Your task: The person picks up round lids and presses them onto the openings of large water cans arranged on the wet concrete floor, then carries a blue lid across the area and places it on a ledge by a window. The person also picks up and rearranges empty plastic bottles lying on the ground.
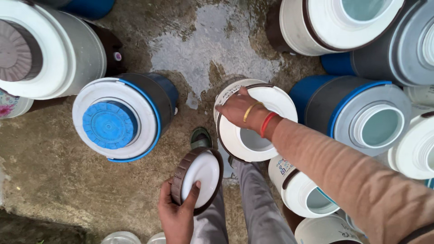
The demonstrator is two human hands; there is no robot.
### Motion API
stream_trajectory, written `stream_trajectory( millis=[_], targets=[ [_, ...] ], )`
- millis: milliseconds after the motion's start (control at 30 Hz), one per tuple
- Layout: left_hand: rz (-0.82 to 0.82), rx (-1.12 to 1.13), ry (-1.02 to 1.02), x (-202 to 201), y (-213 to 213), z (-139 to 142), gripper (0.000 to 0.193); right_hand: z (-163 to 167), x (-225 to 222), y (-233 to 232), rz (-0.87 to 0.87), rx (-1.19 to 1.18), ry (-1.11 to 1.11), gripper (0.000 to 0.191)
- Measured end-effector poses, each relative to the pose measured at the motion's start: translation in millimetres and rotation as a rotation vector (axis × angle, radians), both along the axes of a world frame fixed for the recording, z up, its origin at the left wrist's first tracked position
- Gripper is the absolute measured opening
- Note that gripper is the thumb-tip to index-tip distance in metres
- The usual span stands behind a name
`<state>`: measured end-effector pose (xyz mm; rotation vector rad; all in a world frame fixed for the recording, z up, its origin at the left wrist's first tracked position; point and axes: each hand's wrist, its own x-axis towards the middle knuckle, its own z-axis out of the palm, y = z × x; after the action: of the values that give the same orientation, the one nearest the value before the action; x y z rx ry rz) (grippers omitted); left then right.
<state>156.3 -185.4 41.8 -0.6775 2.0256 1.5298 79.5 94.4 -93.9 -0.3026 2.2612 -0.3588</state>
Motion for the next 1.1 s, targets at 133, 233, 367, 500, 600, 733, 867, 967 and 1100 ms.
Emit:
stream_trajectory(
  millis=[133,233,367,500,600,733,867,967,1100],
  targets=[
    [0.048,0.035,0.006,12,-9,-1,0.037,11,11,6,0.129,0.046,0.037,0.029],
    [0.035,-0.003,-0.005,23,-13,-8,0.039,1,12,-2,0.198,0.017,0.202,0.021],
    [0.008,0.017,0.015,35,-19,-23,0.04,-31,9,-20,0.089,-0.063,0.197,0.044],
    [-0.006,-0.007,-0.06,50,-34,-23,0.038,-42,14,-26,0.093,-0.001,0.172,0.051],
    [0.043,0.021,-0.038,50,-35,-26,0.04,-25,19,-21,0.129,-0.008,0.36,0.025],
    [0.112,-0.021,-0.131,43,-29,-23,0.041,20,32,-10,0.176,0.035,0.41,0.014],
    [0.043,0.027,-0.031,37,-21,-12,0.04,61,50,24,0.236,0.101,0.214,0.006],
    [0.065,0.078,-0.009,35,-13,-6,0.041,84,75,58,0.131,0.045,0.285,0.006],
    [0.027,0.091,-0.01,29,-9,6,0.041,94,92,82,-0.164,0.067,0.32,0.006]
  ],
)
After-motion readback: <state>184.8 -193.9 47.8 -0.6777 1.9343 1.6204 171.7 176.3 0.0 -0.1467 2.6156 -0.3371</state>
